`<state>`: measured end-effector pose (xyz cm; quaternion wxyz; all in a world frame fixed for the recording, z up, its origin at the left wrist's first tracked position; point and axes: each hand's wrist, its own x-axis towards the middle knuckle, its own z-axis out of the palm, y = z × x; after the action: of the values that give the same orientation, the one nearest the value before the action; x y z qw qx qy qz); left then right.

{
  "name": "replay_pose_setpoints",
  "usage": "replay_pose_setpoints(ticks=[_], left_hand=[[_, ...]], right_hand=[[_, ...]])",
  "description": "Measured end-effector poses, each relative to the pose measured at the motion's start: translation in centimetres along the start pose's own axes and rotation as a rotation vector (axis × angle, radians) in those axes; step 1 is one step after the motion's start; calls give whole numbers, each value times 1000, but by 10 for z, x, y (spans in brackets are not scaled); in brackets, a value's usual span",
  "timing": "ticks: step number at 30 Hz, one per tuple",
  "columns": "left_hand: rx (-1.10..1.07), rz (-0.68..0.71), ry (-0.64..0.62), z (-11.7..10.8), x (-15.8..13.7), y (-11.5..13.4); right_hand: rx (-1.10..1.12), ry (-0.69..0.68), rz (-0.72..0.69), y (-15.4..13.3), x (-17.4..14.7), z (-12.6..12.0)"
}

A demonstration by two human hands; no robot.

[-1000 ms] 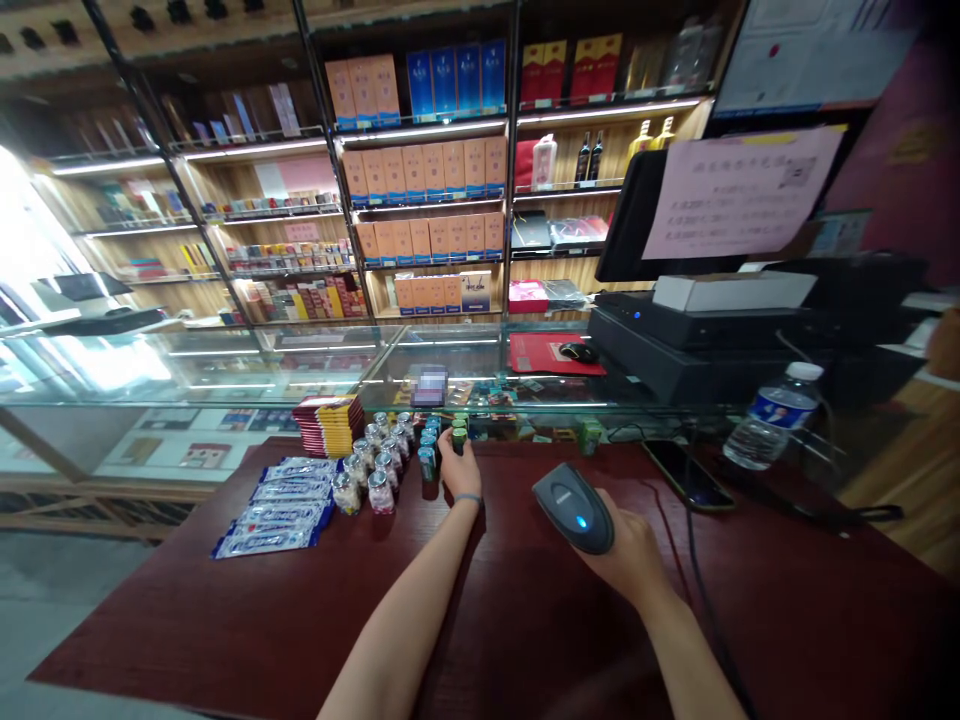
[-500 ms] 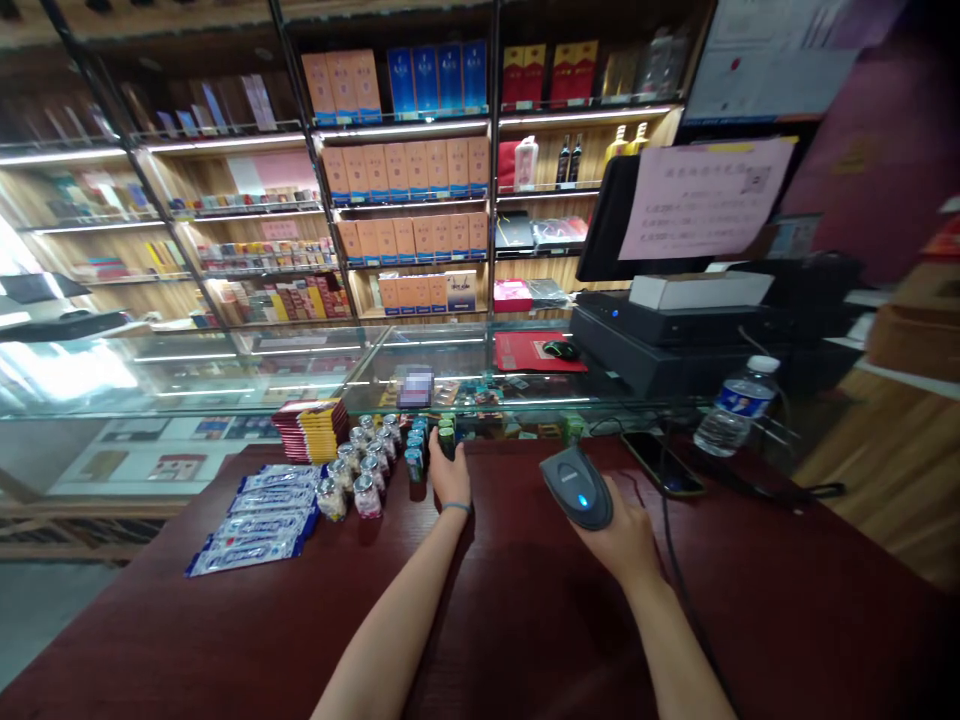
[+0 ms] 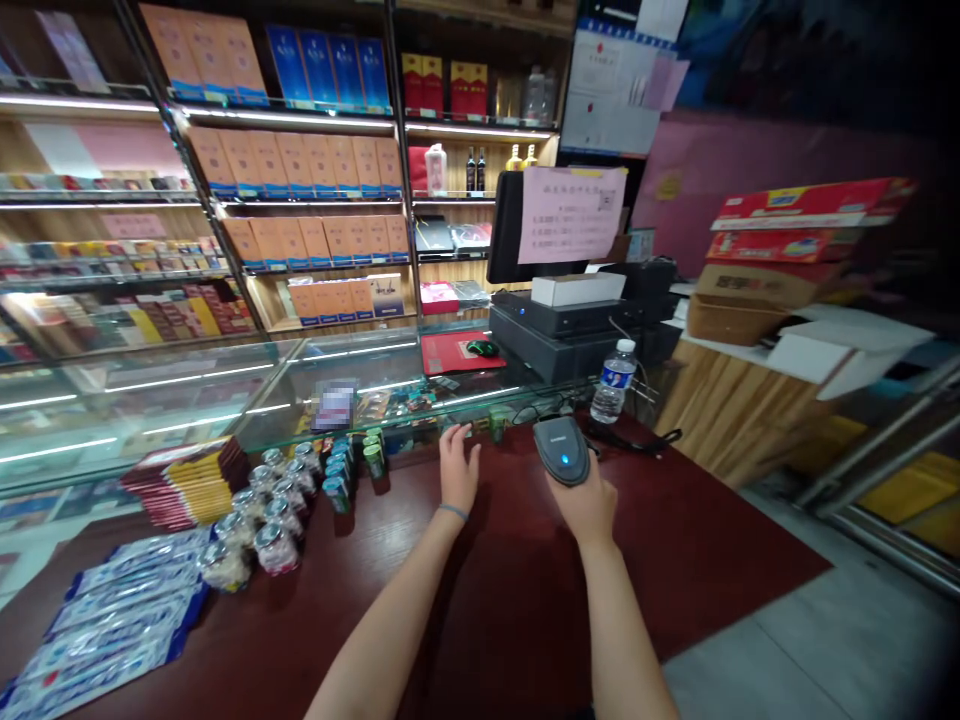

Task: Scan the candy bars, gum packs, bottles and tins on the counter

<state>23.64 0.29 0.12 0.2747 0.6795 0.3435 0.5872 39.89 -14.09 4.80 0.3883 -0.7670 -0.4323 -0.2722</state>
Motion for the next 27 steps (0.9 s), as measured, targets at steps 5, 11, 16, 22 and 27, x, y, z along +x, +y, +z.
replay_pose_setpoints(ticks=[5,11,16,22,27], left_hand=[[-41,3,-141,48,12,-10],[28,20,-165,63,26,-20],[27,37,-110,61,25,-17],[-36,22,-111,47,16,-4],[-148,-27,51,12,1,3]], right_hand=[[53,30,88,18,5,-6],[58,92,109,29,5,-5],[35,59,139,28,4,-4],[21,23,115,20,4,-6],[29,9,79,15,3,-5]])
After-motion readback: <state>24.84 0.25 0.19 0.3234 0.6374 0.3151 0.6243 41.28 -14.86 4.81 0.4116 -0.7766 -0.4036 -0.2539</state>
